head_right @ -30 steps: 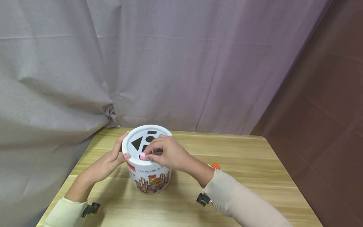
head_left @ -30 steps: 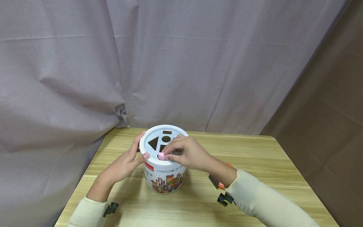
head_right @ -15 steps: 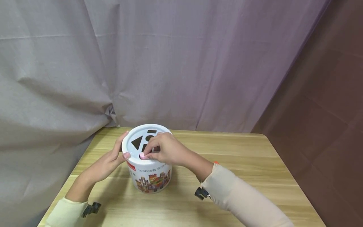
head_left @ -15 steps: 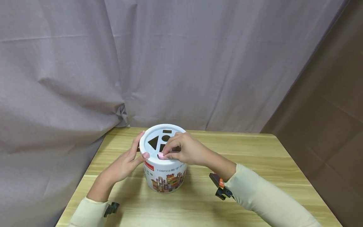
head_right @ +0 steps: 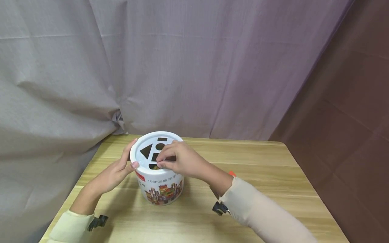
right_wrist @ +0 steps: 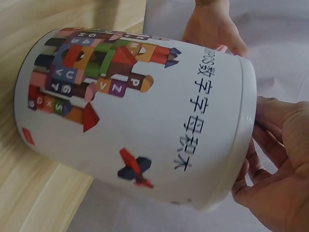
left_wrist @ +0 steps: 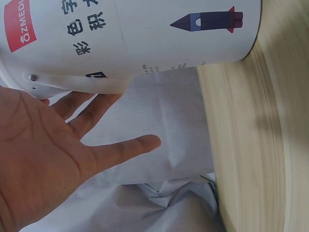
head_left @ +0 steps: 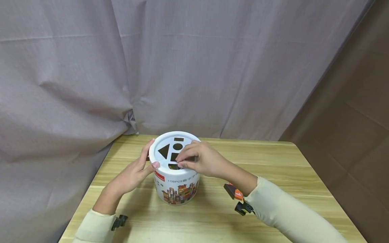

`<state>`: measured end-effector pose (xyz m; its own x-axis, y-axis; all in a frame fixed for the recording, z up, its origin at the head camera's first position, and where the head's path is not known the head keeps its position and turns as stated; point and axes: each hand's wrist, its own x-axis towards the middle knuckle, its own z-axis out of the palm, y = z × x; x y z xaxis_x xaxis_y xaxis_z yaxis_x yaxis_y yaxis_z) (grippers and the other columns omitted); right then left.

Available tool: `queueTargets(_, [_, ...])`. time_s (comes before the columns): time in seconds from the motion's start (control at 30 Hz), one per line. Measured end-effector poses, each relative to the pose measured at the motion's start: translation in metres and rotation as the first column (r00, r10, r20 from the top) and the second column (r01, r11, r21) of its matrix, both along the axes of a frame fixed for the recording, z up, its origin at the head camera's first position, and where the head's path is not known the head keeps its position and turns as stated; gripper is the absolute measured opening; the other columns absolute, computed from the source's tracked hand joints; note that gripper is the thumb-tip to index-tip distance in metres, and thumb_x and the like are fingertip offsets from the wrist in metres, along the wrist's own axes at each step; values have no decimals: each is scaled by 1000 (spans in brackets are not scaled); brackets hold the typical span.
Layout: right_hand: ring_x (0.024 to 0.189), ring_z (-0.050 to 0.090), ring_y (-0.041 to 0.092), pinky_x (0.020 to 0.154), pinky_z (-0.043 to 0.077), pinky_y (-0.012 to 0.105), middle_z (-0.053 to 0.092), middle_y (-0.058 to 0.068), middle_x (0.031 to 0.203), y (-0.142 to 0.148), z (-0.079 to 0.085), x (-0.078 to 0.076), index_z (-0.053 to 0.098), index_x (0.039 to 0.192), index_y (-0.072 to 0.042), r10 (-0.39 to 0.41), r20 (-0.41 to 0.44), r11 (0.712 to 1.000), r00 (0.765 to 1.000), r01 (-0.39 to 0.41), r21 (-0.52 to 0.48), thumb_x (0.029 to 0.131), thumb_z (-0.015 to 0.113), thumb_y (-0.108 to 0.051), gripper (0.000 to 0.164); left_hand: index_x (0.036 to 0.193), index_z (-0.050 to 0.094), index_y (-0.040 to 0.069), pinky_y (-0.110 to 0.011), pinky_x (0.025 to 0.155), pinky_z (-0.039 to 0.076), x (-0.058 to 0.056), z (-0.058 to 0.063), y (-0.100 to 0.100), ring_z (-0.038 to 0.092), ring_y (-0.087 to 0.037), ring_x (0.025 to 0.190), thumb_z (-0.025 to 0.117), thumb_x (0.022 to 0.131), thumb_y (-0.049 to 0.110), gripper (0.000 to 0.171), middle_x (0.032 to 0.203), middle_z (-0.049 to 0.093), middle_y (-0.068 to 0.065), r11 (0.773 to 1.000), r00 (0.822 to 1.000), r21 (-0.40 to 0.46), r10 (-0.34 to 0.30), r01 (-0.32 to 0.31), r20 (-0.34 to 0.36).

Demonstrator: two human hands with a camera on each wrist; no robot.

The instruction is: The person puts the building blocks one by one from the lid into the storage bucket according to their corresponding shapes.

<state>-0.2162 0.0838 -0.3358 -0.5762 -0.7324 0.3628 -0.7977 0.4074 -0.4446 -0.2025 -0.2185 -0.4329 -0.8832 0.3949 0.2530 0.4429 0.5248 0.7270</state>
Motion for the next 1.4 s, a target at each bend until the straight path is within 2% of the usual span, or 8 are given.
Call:
queueTargets(0.07, [109, 75, 16, 107, 59, 43, 85, -3, 110, 7, -1, 0, 89, 106, -12, -8, -8, 999, 1000, 8, -31, 94, 89, -14, 11, 176, -1, 45, -76, 120, 43, 0, -1, -1, 58, -43, 148, 57, 115, 45, 84, 163, 55, -21, 1000, 1000, -3, 1, -1, -1])
queueTargets(0.2, [108, 76, 18, 99, 62, 43, 85, -2, 112, 23, -2, 2, 88, 108, -11, -52, -18, 994, 999, 50, -93, 95, 89, -13, 13, 176, -1, 45, -77, 119, 43, 1, -2, -2, 57, -44, 149, 57, 115, 45, 85, 166, 53, -22, 1000, 1000, -1, 3, -3, 0])
queueTargets(0.47, [99, 70, 17, 82, 59, 37, 82, -2, 121, 63, -4, 8, 85, 118, -15, -227, 2, 967, 974, 226, -122, 98, 87, -15, 21, 176, -4, 46, -80, 120, 40, 3, 2, -6, 54, -49, 151, 55, 115, 48, 85, 167, 50, -25, 1000, 1000, -11, 14, -14, 11])
queueTargets(0.73, [93, 71, 15, 76, 56, 30, 82, -4, 117, 100, -29, 6, 85, 116, -22, -321, -35, 944, 947, 316, -99, 97, 87, -13, 21, 176, -3, 46, -80, 121, 40, 3, 2, -9, 53, -47, 151, 55, 115, 48, 84, 167, 50, -23, 1000, 1000, -7, 14, -13, 9])
queueTargets(0.87, [90, 70, 14, 72, 54, 27, 82, -5, 111, 116, -49, 6, 85, 111, -21, -327, -40, 942, 944, 323, -94, 93, 90, -7, 24, 176, -3, 46, -80, 120, 40, 5, 0, -10, 54, -46, 151, 56, 116, 45, 84, 167, 50, -22, 1000, 1000, 3, 2, -2, 7])
queueTargets(1.07, [86, 70, 17, 67, 54, 24, 83, -1, 107, 132, -80, 7, 84, 108, -17, -274, -104, 961, 956, 267, -73, 85, 93, 0, 29, 176, -1, 44, -79, 121, 40, 6, 0, -13, 55, -45, 150, 57, 116, 40, 84, 168, 49, -22, 1000, 1000, 20, -13, 13, -1])
queueTargets(1.2, [91, 70, 16, 75, 60, 28, 83, -1, 109, 142, -98, 8, 84, 109, -15, -252, -110, 968, 961, 251, -22, 83, 95, 3, 33, 176, -2, 44, -79, 121, 40, 7, -1, -15, 55, -44, 150, 56, 117, 38, 84, 169, 48, -20, 1000, 1000, 24, -18, 18, -9])
queueTargets(1.4, [108, 70, 23, 90, 63, 41, 82, 0, 119, 150, -118, 12, 84, 117, -14, -229, -43, 960, 973, 233, 157, 85, 95, -3, 35, 176, -2, 44, -78, 121, 40, 7, -3, -19, 56, -43, 149, 56, 117, 36, 83, 166, 51, -19, 999, 1000, 27, -24, 24, -13])
